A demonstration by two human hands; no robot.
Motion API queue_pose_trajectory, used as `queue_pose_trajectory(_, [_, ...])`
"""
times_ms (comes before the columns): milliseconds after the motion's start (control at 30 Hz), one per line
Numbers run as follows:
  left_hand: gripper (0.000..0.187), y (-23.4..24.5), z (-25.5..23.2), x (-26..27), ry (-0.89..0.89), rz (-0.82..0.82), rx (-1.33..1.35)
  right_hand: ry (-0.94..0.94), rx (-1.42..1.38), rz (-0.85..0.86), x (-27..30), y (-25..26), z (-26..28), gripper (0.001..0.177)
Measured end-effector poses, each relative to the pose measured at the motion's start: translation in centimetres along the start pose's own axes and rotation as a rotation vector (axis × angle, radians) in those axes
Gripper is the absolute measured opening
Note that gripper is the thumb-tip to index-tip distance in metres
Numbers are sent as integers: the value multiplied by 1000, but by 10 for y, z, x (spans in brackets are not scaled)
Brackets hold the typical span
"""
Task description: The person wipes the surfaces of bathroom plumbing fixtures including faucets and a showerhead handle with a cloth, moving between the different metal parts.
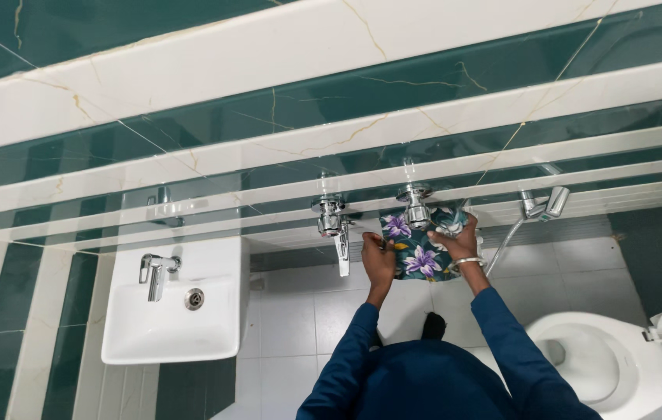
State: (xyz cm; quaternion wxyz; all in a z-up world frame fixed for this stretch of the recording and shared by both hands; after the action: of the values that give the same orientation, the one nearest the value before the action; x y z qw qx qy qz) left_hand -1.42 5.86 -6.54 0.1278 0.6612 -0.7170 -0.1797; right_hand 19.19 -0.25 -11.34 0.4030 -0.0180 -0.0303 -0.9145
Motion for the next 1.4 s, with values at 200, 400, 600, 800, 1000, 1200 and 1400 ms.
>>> queue_pose_trajectory(200, [14, -7, 10, 0, 73, 235, -38, -140, 528, -79, 37, -27, -42, 32])
queue_pose_trajectory(400, [36, -36, 27, 6, 362, 415, 235, -655, -401, 171, 50, -42, -47, 32])
queue_pose_trajectory(600, [40, -42, 3, 16, 156, 503, -174, -735, -502, 192, 49, -47, -56, 27])
queue_pose_trajectory(800, [65, -33, -7, 30, 56, 521, -265, -845, -477, 218, 53, -43, -65, 23])
queue_pose_trajectory(1000, [72, -25, -13, 50, -63, 620, -443, -1006, -517, 194, 71, -37, -71, 30])
queue_pose_trajectory(1200, [74, -31, -9, 50, -193, 729, -565, -958, -620, 251, 67, -35, -66, 31])
queue_pose_trajectory(1400, [77, -39, 1, 42, -255, 745, -560, -982, -636, 320, 41, -45, -58, 38])
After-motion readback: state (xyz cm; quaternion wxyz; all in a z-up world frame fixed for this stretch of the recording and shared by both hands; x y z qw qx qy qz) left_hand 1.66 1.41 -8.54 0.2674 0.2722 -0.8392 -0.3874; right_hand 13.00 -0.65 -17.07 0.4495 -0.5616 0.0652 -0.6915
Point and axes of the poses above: each hand's wrist, its own x-axis away from the middle knuckle, its own y-axis out of the back of the hand, z = x × y, the point moved 2 cm from there along -x, towards the middle knuckle, and after that the axes turned 1 degree about z, right-handed, at the moved point
